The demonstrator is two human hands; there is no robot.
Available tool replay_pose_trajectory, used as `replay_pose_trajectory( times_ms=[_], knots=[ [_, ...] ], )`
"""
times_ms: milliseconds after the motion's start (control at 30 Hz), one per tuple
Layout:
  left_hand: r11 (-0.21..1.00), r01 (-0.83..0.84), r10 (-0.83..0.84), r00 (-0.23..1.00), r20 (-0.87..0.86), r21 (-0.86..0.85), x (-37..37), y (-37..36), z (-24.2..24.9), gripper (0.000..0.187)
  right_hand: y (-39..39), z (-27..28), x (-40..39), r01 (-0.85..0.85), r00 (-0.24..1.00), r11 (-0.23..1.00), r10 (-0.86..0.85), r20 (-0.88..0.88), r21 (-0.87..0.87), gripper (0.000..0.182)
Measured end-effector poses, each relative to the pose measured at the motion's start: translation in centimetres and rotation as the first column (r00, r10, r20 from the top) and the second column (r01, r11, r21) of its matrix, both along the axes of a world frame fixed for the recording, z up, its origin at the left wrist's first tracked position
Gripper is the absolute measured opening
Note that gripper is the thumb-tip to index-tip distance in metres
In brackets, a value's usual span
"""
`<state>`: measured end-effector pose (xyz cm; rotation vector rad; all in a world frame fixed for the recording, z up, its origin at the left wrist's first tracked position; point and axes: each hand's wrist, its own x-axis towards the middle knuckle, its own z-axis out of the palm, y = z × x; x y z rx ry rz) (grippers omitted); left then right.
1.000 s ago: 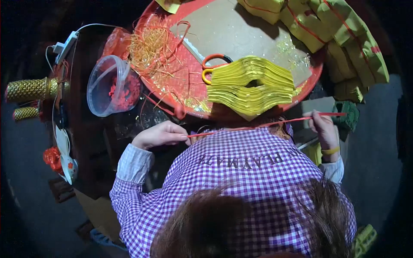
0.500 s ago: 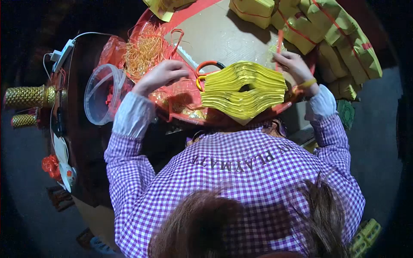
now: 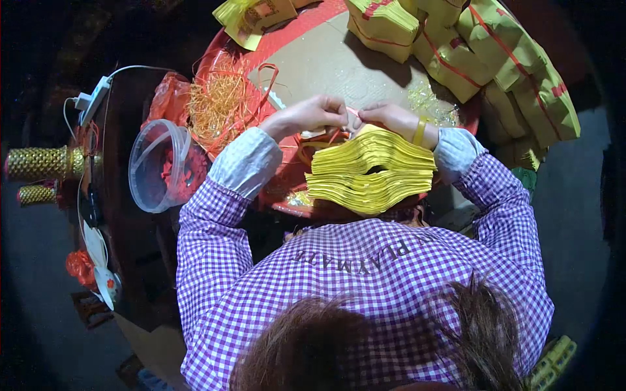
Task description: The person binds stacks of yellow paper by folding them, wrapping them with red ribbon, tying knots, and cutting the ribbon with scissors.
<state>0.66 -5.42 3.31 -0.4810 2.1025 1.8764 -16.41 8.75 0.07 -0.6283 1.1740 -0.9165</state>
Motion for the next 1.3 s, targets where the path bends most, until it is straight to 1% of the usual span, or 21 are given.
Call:
replay_pose_trajectory(
  times_ms=[33, 233, 367, 400, 533, 567, 600, 633, 700, 733, 767, 800, 833, 867, 1067, 1100, 1133, 1167, 1200, 1233, 1300],
  knots=[
    [1.0, -0.008, 0.008, 1.0, -0.003, -0.013, -0.3, -0.4, 0.0, 0.007, -0.1, 0.2, 0.3, -0.02, 0.995, 0.999, 0.022, -0.1, 0.027, 0.022],
    [0.998, -0.066, 0.063, 0.989, -0.136, -0.022, -4.2, -0.7, -1.3, 0.006, 0.0, -0.6, 1.6, -0.005, 0.996, 0.997, 0.012, -0.093, 0.08, 0.023],
    [0.982, -0.106, 0.078, 0.982, -0.174, -0.158, -6.4, 0.7, -4.7, 0.009, 0.4, -3.7, 0.9, 0.017, 1.0, 1.0, -0.016, 0.023, -0.025, 0.027],
    [0.982, -0.103, 0.076, 0.982, -0.174, -0.156, -6.6, 0.5, -4.8, 0.009, 0.4, -3.2, 1.1, 0.02, 1.0, 1.0, -0.019, 0.023, -0.023, 0.027],
    [0.872, -0.239, 0.082, 0.932, -0.354, -0.427, -7.1, -0.6, -4.6, 0.009, 0.7, -0.3, 2.6, 0.155, 0.981, 0.986, -0.16, -0.109, -0.057, 0.029],
    [0.604, -0.41, -0.014, 0.851, -0.524, -0.683, -6.7, -1.7, -4.1, 0.009, 0.5, -0.2, 2.5, 0.155, 0.981, 0.986, -0.161, -0.109, -0.06, 0.029],
    [0.247, -0.58, -0.175, 0.762, -0.624, -0.777, -6.2, -2.6, -3.6, 0.01, 0.5, -0.2, 2.5, 0.129, 0.974, 0.99, -0.136, -0.184, -0.052, 0.028],
    [0.244, -0.577, -0.18, 0.763, -0.621, -0.78, -5.8, -2.4, -2.5, 0.01, 0.4, -0.3, 2.3, 0.105, 0.96, 0.993, -0.113, -0.254, -0.045, 0.028],
    [-0.085, -0.805, -0.371, 0.573, -0.731, -0.588, -4.0, -0.3, 0.4, 0.015, 0.2, -0.3, 2.0, 0.072, 0.915, 0.997, -0.076, -0.395, -0.025, 0.027],
    [0.105, -0.705, -0.301, 0.649, -0.698, -0.701, -2.6, 1.3, 0.4, 0.013, 0.2, -0.7, 1.9, 0.078, 0.917, 0.997, -0.082, -0.391, -0.027, 0.027],
    [0.299, -0.574, -0.245, 0.726, -0.642, -0.763, -1.4, 2.6, 0.3, 0.011, 0.3, -1.5, 1.7, 0.113, 0.953, 0.993, -0.114, -0.281, -0.021, 0.026],
    [0.301, -0.57, -0.245, 0.728, -0.64, -0.765, -1.0, 3.2, -0.5, 0.011, 0.5, -2.3, 1.6, 0.145, 0.975, 0.989, -0.144, -0.166, -0.01, 0.025],
    [0.682, -0.48, 0.088, 0.803, -0.59, -0.552, -0.5, 3.7, -1.7, 0.008, 0.6, -3.0, 1.5, 0.171, 0.984, 0.985, -0.171, -0.05, 0.007, 0.024],
    [0.89, -0.426, 0.346, 0.863, -0.368, -0.163, -0.2, 3.9, -2.7, 0.006, 0.6, -3.3, 1.5, 0.194, 0.979, 0.981, -0.196, 0.064, 0.025, 0.023],
    [0.919, -0.39, 0.357, 0.882, -0.307, -0.052, -0.3, 4.0, -4.3, 0.008, 1.3, -1.2, 1.7, 0.19, 0.953, 0.979, -0.203, 0.223, 0.077, 0.019],
    [0.876, -0.4, 0.246, 0.852, -0.462, -0.271, -0.3, 4.1, -3.9, 0.008, 1.5, -1.1, 1.7, 0.198, 0.942, 0.975, -0.218, 0.254, 0.102, 0.019],
    [0.774, -0.426, 0.095, 0.81, -0.579, -0.468, -0.4, 4.3, -3.4, 0.007, 1.6, -1.1, 1.7, 0.206, 0.93, 0.97, -0.235, 0.284, 0.126, 0.02],
    [0.623, -0.468, -0.08, 0.759, -0.646, -0.627, -0.4, 4.5, -3.1, 0.007, 1.7, -1.1, 1.7, 0.213, 0.915, 0.965, -0.252, 0.316, 0.151, 0.02],
    [0.436, -0.521, -0.265, 0.706, -0.657, -0.734, -0.2, 4.6, -2.9, 0.007, 1.7, -1.2, 1.8, 0.217, 0.898, 0.96, -0.268, 0.348, 0.178, 0.02],
    [0.437, -0.517, -0.264, 0.708, -0.655, -0.736, 0.0, 4.7, -3.1, 0.007, 1.8, -1.2, 2.0, 0.217, 0.897, 0.96, -0.268, 0.351, 0.18, 0.02],
    [0.719, -0.485, 0.015, 0.727, -0.687, -0.497, 0.2, 4.9, -3.7, 0.006, 1.6, -0.8, 2.1, 0.197, 0.968, 0.975, -0.209, 0.141, 0.1, 0.019]
  ],
)
